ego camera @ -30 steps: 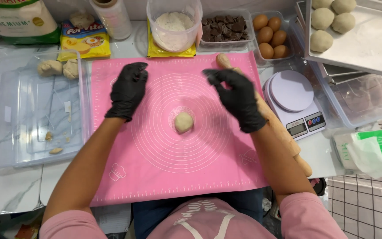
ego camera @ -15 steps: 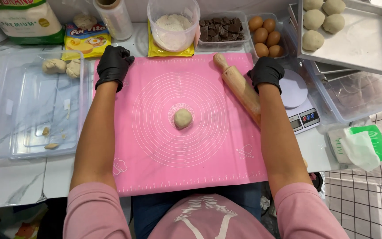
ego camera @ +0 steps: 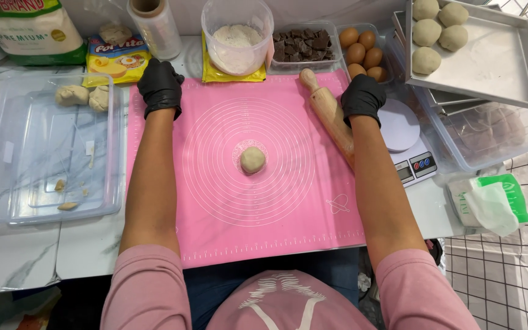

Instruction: Shaping dough into small balls and flattening them with a rolling pin on a silicone mat.

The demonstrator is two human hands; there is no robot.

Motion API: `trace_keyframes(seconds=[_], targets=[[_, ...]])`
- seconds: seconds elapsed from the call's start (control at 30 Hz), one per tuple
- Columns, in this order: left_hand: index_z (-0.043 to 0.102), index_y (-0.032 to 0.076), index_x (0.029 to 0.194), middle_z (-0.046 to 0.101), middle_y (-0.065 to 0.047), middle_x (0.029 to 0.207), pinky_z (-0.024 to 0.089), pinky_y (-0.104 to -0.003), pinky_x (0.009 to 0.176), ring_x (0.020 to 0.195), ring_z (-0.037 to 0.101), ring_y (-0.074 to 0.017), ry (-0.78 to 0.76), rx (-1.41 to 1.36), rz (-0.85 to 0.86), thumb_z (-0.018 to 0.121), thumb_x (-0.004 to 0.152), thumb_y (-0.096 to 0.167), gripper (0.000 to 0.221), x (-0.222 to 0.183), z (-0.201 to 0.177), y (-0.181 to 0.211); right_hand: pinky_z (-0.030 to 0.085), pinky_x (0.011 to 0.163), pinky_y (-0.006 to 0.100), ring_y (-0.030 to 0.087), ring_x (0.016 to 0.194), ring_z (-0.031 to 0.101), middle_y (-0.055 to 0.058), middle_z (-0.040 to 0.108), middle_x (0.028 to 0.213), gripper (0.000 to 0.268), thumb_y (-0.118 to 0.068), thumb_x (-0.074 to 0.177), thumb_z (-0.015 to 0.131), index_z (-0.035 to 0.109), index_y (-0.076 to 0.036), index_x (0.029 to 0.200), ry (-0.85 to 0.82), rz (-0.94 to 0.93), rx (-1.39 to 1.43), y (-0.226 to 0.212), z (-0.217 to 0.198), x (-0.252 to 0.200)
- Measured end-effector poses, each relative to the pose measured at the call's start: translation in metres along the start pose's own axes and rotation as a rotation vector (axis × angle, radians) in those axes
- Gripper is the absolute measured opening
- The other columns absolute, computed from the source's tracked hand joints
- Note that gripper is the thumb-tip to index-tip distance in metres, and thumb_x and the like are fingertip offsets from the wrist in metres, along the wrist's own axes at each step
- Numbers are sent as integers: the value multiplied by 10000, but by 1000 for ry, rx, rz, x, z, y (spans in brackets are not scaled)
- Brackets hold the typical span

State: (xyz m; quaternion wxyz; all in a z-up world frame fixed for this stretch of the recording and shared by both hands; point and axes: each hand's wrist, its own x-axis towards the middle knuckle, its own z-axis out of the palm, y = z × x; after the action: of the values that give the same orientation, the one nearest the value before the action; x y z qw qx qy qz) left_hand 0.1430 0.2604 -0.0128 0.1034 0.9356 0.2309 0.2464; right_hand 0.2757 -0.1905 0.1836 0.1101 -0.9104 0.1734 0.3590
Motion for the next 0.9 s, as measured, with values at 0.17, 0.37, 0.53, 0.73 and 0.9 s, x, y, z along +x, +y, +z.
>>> trace_keyframes(seconds=[0.17, 0.37, 0.53, 0.73, 0.9], targets=[[730, 62, 890, 607, -93, 843, 611, -400, 593, 723, 689, -286, 208, 139, 56, 835, 841, 144, 141, -20, -30, 37, 195, 1273, 400, 387, 1444, 424, 193, 527, 1526, 569, -362, 1037, 493, 513, -80, 1532, 328, -410, 70, 38, 18, -88], [594, 49, 1379, 557, -161, 1401, 463, -425, 1123, 1331, 550, -345, 350, -526, 238, 729, 937, 5, 464, -70, -80, 95, 509, 994, 302, 105, 1040, 689, -53, 759, 1180, 393, -328, 846, 844, 743, -271, 1221, 364, -1291, 169, 21, 87, -72], [625, 86, 1338, 576, -100, 1366, 583, -264, 924, 1044, 660, -179, 125, -1032, 109, 647, 1008, 0, 342, -138, -123, 136, 477, 1045, 445, 278, 1284, 586, 50, 624, 1393, 670, -498, 825, 795, 592, -271, 1422, 167, -1595, -344, 25, 169, -97], [663, 103, 1322, 600, -91, 1345, 589, -287, 972, 1142, 683, -241, 65, -1078, 38, 648, 1028, 9, 308, -161, -118, 127, 550, 928, 436, 291, 1110, 661, -22, 656, 1200, 601, -513, 762, 839, 661, -313, 1299, 325, -1485, -398, 26, 199, -94], [651, 106, 1333, 590, -94, 1355, 587, -323, 1005, 1206, 660, -272, 60, -1025, 67, 660, 1036, 29, 307, -159, -111, 117, 541, 916, 418, 295, 1070, 650, 16, 621, 1119, 667, -355, 769, 880, 637, -292, 1387, 532, -1629, -354, 23, 211, -76]])
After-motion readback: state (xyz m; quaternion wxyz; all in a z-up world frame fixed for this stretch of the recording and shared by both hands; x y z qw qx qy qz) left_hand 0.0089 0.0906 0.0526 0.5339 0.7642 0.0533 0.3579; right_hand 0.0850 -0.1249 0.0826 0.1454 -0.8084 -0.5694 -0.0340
